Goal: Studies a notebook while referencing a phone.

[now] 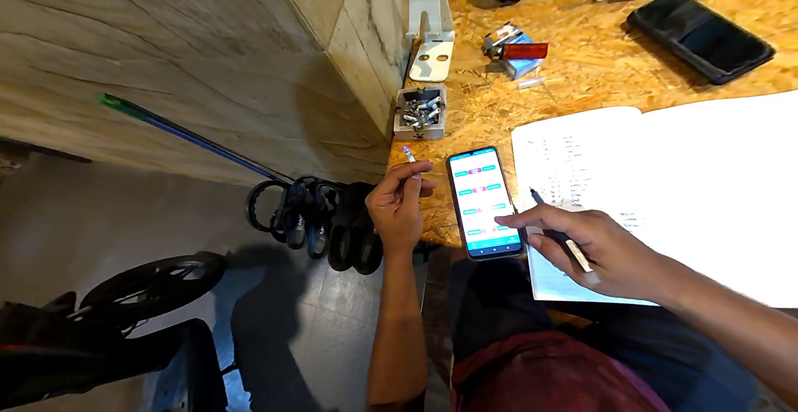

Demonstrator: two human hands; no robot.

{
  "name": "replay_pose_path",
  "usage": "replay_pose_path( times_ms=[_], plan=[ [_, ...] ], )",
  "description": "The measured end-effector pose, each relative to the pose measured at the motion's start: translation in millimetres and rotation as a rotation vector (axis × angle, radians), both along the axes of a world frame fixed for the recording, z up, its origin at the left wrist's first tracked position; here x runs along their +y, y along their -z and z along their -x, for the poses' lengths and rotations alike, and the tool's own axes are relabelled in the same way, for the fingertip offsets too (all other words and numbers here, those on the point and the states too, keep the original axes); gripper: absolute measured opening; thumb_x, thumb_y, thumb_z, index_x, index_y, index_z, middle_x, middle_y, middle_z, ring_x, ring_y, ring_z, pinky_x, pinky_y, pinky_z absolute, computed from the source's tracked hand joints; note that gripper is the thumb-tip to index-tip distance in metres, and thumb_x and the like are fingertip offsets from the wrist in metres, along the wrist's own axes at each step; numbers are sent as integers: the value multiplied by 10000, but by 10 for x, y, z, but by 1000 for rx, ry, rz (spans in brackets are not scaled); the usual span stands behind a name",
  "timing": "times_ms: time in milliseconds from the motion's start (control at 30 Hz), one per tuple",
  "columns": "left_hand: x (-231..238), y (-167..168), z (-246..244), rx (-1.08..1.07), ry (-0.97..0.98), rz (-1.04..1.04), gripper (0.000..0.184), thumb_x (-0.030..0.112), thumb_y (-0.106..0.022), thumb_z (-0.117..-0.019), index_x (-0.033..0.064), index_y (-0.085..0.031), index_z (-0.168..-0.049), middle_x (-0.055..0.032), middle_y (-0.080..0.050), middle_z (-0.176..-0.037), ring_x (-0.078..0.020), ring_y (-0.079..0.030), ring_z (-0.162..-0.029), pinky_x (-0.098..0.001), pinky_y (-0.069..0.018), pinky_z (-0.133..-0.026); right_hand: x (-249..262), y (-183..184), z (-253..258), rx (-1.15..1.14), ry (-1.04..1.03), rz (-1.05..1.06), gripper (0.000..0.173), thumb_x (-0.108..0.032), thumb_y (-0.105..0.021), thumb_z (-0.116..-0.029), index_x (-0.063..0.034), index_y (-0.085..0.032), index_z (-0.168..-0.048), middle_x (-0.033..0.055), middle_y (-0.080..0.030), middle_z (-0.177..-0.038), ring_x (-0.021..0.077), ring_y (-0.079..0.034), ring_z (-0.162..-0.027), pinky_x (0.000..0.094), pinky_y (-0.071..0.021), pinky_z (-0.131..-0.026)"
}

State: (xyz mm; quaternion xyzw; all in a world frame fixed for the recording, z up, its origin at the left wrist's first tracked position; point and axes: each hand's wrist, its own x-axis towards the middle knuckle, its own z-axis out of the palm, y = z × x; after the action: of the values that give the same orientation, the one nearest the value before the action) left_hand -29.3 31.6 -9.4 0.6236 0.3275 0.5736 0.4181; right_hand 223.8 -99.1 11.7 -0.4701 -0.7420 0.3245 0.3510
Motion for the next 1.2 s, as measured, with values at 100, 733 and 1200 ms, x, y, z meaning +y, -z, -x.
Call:
replay_pose_path(
  times_ms=[100,733,1200],
  plan=[
    [-1,4,2,-4,8,-2,225,13,-509,-1037,0,-723,-1105,-104,-738,-1082,-189,-735,-774,-340,-649,-702,5,-3,16,12,43,15,376,-236,-476,-1062,-165,-590,-1413,-3,-710,-1083,-1,-590,-667,202,-533,-591],
    [-3,-1,-9,0,0,-1,228,3,-507,-1035,-5,-725,-1101,-106,-743,-1075,-192,-736,-773,-344,-649,-705,12,26,10,-12,20,1,354,-251,-461,-1069,-180,-638,-1366,-14,-679,-888,13,-570,-629,215,-508,-552],
    [-6,0,-3,9,7,1,235,13,-501,-1039,7,-725,-1109,-96,-738,-1094,-186,-734,-779,-344,-650,-709,-1,37,-16,50,-53,-35,333,-233,-464,-1067,-153,-663,-1321,-8,-707,-947,-2,-551,-634,194,-477,-552]
  ],
)
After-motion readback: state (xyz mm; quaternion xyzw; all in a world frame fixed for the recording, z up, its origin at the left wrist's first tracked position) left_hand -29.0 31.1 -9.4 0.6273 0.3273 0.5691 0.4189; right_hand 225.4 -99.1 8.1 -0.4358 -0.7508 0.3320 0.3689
